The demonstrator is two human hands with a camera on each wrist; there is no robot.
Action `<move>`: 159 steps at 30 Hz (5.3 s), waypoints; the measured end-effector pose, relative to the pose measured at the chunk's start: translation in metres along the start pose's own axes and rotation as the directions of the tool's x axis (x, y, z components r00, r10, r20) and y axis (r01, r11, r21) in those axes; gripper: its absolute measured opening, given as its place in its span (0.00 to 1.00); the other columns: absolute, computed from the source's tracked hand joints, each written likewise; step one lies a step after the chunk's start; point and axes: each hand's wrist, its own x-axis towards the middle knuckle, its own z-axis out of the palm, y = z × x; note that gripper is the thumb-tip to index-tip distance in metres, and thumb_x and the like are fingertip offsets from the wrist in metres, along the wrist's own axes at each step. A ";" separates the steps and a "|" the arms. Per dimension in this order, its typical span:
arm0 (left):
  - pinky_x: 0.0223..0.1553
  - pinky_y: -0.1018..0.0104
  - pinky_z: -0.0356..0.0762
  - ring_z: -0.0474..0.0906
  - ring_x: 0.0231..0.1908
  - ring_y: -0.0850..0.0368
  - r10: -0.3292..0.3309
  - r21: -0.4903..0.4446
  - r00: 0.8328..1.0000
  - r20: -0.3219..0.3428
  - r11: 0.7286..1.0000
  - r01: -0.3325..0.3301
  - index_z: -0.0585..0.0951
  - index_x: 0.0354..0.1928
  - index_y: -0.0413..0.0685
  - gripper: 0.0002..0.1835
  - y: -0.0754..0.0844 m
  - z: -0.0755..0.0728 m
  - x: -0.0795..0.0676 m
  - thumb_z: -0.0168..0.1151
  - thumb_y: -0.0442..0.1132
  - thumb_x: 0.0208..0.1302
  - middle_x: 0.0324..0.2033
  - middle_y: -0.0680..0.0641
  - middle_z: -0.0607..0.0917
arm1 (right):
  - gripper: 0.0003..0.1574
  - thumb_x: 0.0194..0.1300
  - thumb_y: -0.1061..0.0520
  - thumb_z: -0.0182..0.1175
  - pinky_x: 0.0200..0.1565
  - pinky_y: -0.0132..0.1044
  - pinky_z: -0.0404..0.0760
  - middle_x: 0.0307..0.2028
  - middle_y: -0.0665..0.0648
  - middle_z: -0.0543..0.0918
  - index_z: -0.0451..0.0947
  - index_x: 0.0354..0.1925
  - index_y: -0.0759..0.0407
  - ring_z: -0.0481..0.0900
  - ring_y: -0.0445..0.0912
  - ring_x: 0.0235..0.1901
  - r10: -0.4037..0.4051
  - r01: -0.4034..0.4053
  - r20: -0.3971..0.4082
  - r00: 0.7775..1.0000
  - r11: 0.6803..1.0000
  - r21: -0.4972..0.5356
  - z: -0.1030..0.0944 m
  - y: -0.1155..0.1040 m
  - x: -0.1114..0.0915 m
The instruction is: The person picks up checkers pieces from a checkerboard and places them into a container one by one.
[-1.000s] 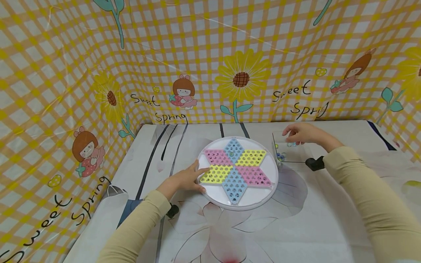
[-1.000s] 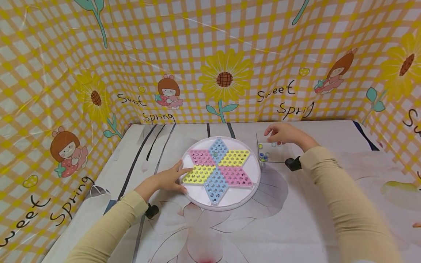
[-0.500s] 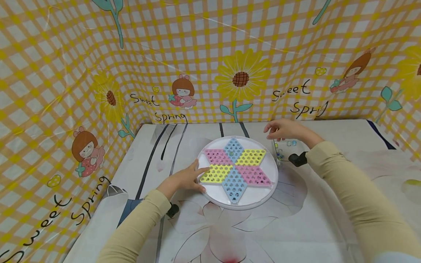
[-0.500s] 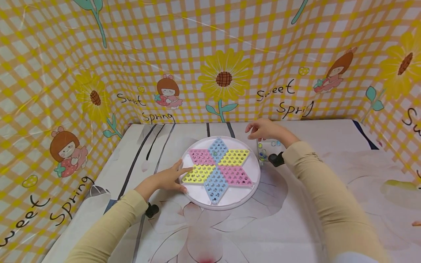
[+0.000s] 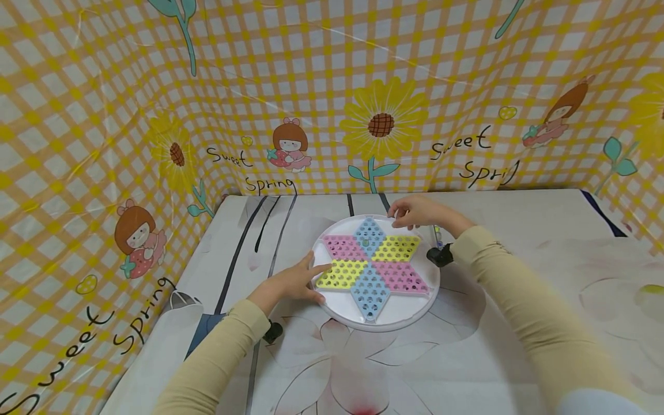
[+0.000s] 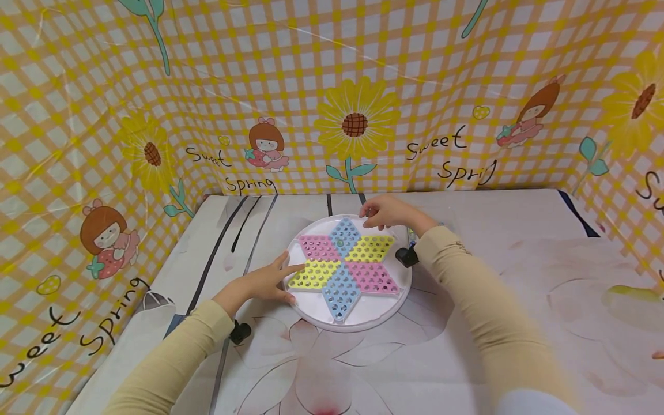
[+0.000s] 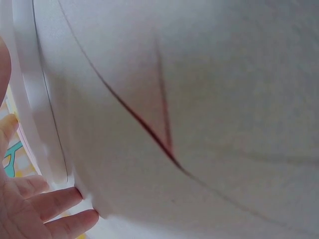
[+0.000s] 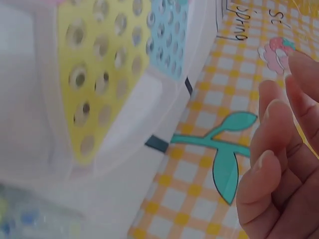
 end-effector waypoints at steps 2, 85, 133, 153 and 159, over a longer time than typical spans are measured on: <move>0.59 0.45 0.62 0.54 0.65 0.35 0.000 0.002 1.000 0.000 1.000 0.000 0.55 0.69 0.69 0.44 0.000 0.000 0.000 0.63 0.60 0.50 0.70 0.36 0.39 | 0.15 0.60 0.58 0.59 0.32 0.45 0.76 0.31 0.56 0.79 0.74 0.45 0.62 0.76 0.50 0.26 -0.008 0.008 0.009 1.000 1.000 0.006 0.005 -0.001 0.005; 0.59 0.43 0.62 0.57 0.63 0.34 0.005 -0.004 1.000 0.005 1.000 -0.005 0.56 0.69 0.66 0.44 0.001 -0.006 -0.001 0.64 0.59 0.51 0.70 0.37 0.41 | 0.14 0.56 0.64 0.60 0.22 0.32 0.69 0.18 0.52 0.72 0.75 0.42 0.69 0.62 0.38 0.13 0.062 -0.069 0.102 0.993 0.995 0.071 0.057 0.000 0.052; 0.58 0.43 0.62 0.58 0.63 0.35 -0.006 0.022 1.000 0.003 1.000 0.006 0.55 0.69 0.69 0.44 0.000 -0.003 0.000 0.63 0.60 0.50 0.70 0.37 0.41 | 0.15 0.59 0.61 0.58 0.26 0.38 0.74 0.28 0.57 0.77 0.73 0.44 0.69 0.72 0.45 0.22 0.019 -0.020 -0.017 1.000 0.997 -0.071 -0.015 0.010 -0.019; 0.59 0.43 0.60 0.55 0.64 0.35 -0.007 -0.001 1.000 0.006 1.000 0.007 0.56 0.69 0.69 0.43 0.001 -0.003 -0.002 0.64 0.59 0.51 0.70 0.38 0.40 | 0.15 0.61 0.62 0.57 0.24 0.36 0.71 0.27 0.56 0.75 0.71 0.45 0.70 0.69 0.46 0.21 0.085 -0.086 -0.037 0.996 0.996 -0.019 -0.035 0.035 -0.044; 0.60 0.43 0.59 0.54 0.65 0.36 -0.009 -0.007 1.000 0.006 1.000 0.009 0.56 0.69 0.69 0.43 0.001 -0.003 -0.001 0.63 0.59 0.51 0.71 0.38 0.41 | 0.16 0.61 0.62 0.57 0.23 0.36 0.71 0.26 0.56 0.75 0.71 0.45 0.70 0.69 0.45 0.20 0.105 -0.105 -0.050 0.993 0.994 -0.013 -0.039 0.043 -0.051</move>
